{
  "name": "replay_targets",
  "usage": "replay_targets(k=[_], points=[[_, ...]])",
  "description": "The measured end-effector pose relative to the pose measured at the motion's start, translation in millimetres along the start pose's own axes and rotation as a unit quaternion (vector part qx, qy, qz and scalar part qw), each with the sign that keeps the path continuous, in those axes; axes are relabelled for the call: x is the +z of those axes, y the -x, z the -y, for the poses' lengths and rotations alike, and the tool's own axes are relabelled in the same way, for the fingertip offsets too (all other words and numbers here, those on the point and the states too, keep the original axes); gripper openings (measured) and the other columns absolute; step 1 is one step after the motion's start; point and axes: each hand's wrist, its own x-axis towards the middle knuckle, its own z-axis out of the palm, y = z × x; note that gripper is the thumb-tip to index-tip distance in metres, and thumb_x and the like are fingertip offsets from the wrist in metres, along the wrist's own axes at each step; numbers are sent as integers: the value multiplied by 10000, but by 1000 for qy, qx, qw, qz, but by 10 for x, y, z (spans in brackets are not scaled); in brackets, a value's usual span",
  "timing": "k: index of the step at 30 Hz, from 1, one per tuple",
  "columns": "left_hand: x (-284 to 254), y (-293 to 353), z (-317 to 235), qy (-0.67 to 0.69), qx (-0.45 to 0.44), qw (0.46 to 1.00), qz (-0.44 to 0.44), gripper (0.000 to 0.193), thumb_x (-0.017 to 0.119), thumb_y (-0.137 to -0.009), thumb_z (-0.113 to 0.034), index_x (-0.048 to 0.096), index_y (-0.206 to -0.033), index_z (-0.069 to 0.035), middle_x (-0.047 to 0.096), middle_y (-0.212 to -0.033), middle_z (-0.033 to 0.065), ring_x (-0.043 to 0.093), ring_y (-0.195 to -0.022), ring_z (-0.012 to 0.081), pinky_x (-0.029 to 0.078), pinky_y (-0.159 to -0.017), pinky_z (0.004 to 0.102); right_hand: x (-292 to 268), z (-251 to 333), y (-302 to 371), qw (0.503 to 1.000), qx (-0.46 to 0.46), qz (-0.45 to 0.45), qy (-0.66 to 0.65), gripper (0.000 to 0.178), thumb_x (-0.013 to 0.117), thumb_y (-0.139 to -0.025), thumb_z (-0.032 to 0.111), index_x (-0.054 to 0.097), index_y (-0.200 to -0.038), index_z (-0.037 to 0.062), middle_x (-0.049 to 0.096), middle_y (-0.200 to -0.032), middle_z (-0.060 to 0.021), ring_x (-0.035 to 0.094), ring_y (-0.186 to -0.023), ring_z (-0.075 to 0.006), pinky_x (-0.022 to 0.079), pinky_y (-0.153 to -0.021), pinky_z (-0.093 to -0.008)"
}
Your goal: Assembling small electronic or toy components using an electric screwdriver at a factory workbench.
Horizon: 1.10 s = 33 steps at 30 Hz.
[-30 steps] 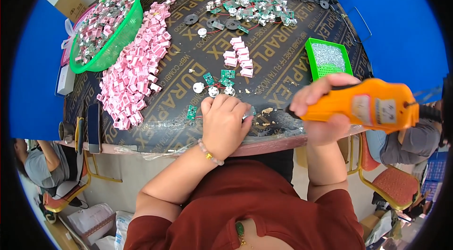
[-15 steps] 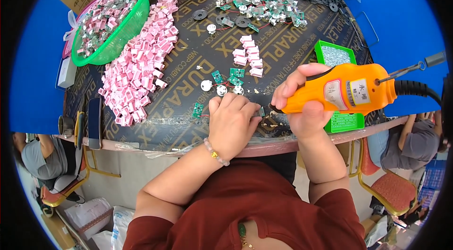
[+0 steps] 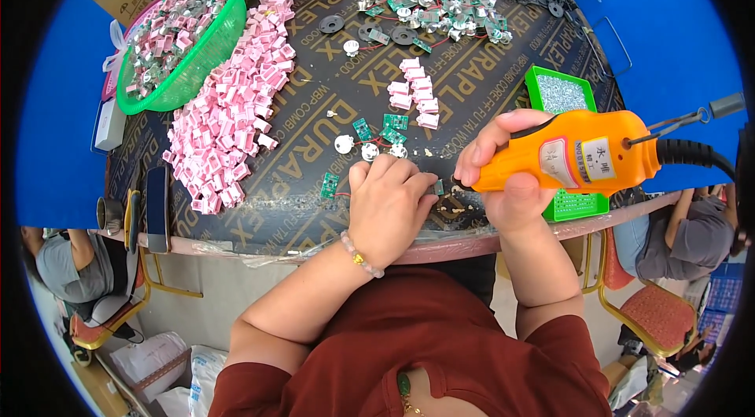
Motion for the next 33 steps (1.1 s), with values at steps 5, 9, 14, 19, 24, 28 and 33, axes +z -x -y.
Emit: replay_targets(k=[5, 9, 14, 19, 24, 28, 33], points=[[3, -4, -3, -2, 3, 1000, 0, 234, 760, -680, -172, 687, -900, -142, 593, -855, -21, 533, -905, 199, 332, -797, 373, -17, -7, 3, 1000, 5, 12, 8, 534, 716, -844, 246, 428, -1227, 11, 555, -852, -81, 566, -712, -140, 474, -643, -251], [-4, -15, 2, -8, 8, 1000, 10, 223, 755, -679, -171, 674, -882, -130, 593, -866, -16, 529, -913, 205, 334, -798, 378, 13, -7, -17, 1000, 8, 22, 2, 521, 719, -837, 217, 431, -1216, 7, 556, -848, -76, 562, -719, -135, 470, -643, -247], [27, -15, 8, -26, 14, 999, 12, 205, 728, -696, -196, 689, -891, -147, 574, -833, -23, 517, -905, 184, 341, -808, 362, 94, 41, -54, 994, 65, -15, 85, 554, 758, -781, 420, 477, -1069, 39, 560, -777, -100, 564, -594, -168, 503, -542, -306], [135, 31, 26, -63, 34, 997, -25, 208, 703, -713, -213, 626, -888, -130, 552, -843, 1, 513, -900, 197, 347, -809, 363, 64, -70, -77, 996, 60, 29, 66, 440, 744, -804, 298, 481, -1035, 31, 564, -788, -103, 566, -621, -168, 493, -546, -279], [168, 33, -23, -94, 46, 994, -30, 197, 688, -714, -219, 589, -860, -132, 529, -839, 12, 508, -898, 201, 354, -812, 361, 39, -85, -85, 996, 69, 13, 52, 407, 727, -810, 266, 481, -1020, 20, 563, -781, -100, 560, -613, -162, 489, -548, -278], [156, 45, -40, -117, 56, 991, -16, 234, 676, -726, -239, 594, -916, -129, 538, -880, 13, 514, -942, 201, 355, -844, 369, -2, 15, -96, 994, 95, 25, 42, 531, 769, -774, 378, 486, -1030, 8, 566, -746, -97, 558, -571, -167, 492, -534, -291], [134, 71, -40, -86, 73, 993, -34, 299, 723, -688, -183, 646, -974, -138, 582, -939, -3, 523, -987, 204, 334, -859, 388, -250, 470, -77, 995, -52, -52, 61, 542, 691, -832, 411, 481, -1126, 6, 546, -690, -71, 547, -554, -141, 435, -495, -246]])
